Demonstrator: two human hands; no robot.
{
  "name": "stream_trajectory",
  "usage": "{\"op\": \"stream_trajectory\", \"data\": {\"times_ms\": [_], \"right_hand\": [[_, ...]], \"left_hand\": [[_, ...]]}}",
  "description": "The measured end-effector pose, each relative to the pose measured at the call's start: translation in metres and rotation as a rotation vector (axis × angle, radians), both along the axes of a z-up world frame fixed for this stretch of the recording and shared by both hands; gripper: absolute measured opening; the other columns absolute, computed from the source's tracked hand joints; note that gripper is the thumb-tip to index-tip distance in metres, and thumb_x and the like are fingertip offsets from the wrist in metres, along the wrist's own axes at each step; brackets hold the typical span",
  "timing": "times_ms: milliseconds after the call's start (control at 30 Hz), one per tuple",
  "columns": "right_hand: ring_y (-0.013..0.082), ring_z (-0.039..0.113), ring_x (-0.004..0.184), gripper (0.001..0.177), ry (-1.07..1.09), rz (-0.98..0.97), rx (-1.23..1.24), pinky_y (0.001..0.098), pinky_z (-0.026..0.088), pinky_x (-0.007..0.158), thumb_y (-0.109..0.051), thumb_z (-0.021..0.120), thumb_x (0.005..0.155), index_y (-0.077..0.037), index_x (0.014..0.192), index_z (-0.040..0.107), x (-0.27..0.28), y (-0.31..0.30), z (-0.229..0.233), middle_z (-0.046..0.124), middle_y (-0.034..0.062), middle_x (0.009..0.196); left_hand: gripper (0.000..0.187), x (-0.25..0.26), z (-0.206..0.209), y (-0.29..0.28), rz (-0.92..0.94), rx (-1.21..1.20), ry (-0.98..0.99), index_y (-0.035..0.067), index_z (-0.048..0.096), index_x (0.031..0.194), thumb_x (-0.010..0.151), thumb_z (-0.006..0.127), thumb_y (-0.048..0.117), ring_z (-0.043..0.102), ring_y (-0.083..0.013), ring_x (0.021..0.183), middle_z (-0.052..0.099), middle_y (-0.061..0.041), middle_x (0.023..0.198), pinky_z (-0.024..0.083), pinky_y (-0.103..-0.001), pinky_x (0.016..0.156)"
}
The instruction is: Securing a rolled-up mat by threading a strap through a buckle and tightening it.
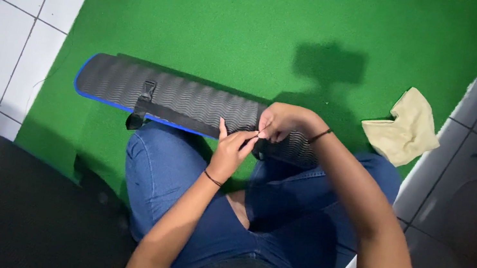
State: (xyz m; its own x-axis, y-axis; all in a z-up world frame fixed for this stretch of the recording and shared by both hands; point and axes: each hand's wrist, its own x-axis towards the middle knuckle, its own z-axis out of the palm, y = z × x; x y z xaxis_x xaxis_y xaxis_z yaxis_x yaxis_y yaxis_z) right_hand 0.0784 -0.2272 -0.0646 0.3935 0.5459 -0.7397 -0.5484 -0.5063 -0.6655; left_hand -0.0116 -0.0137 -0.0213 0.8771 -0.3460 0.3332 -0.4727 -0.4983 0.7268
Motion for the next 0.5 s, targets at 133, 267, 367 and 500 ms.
{"op": "stream_trajectory", "data": {"times_ms": [133, 267, 367, 500], "right_hand": [[0.0290, 0.073, 0.068, 0.029, -0.121, -0.088, -0.066, 0.0412, 0.064, 0.056, -0.012, 0.077, 0.084, 0.004, 0.106, 0.068, -0.035, 0.008, 0.035, 0.069, 0.0249, 0.083], [0.0325, 0.073, 0.080, 0.030, -0.366, -0.367, -0.281, 0.0441, 0.059, 0.067, -0.030, 0.077, 0.085, -0.003, 0.097, 0.074, -0.085, 0.023, 0.042, 0.075, 0.0183, 0.081], [0.0194, 0.070, 0.064, 0.021, -0.341, -0.713, -0.238, 0.0320, 0.060, 0.057, -0.024, 0.078, 0.085, -0.007, 0.096, 0.074, -0.112, 0.037, -0.002, 0.074, 0.0091, 0.074], [0.0102, 0.066, 0.055, 0.014, -0.345, -0.924, -0.332, 0.0245, 0.053, 0.050, -0.028, 0.081, 0.082, -0.020, 0.092, 0.079, -0.130, 0.048, -0.040, 0.072, -0.0018, 0.065]], "left_hand": [[0.015, 0.000, -0.002, 0.001, -0.001, -0.021, 0.041, 0.014, 0.073, 0.107, 0.093, 0.075, 0.011, 0.075, -0.0167, 0.096, 0.078, 0.001, 0.101, 0.013, -0.058, 0.122], [0.018, -0.001, -0.003, 0.000, 0.022, -0.007, 0.051, 0.012, 0.074, 0.109, 0.091, 0.075, 0.010, 0.075, -0.0173, 0.093, 0.078, -0.001, 0.099, 0.017, -0.060, 0.121], [0.019, 0.000, -0.003, 0.000, 0.030, -0.001, 0.052, 0.012, 0.074, 0.110, 0.091, 0.076, 0.009, 0.075, -0.0172, 0.091, 0.078, -0.001, 0.098, 0.018, -0.060, 0.121], [0.020, -0.001, 0.001, -0.001, 0.031, -0.009, 0.049, 0.013, 0.075, 0.110, 0.090, 0.077, 0.009, 0.076, -0.0170, 0.091, 0.078, 0.000, 0.097, 0.019, -0.061, 0.121]]}}
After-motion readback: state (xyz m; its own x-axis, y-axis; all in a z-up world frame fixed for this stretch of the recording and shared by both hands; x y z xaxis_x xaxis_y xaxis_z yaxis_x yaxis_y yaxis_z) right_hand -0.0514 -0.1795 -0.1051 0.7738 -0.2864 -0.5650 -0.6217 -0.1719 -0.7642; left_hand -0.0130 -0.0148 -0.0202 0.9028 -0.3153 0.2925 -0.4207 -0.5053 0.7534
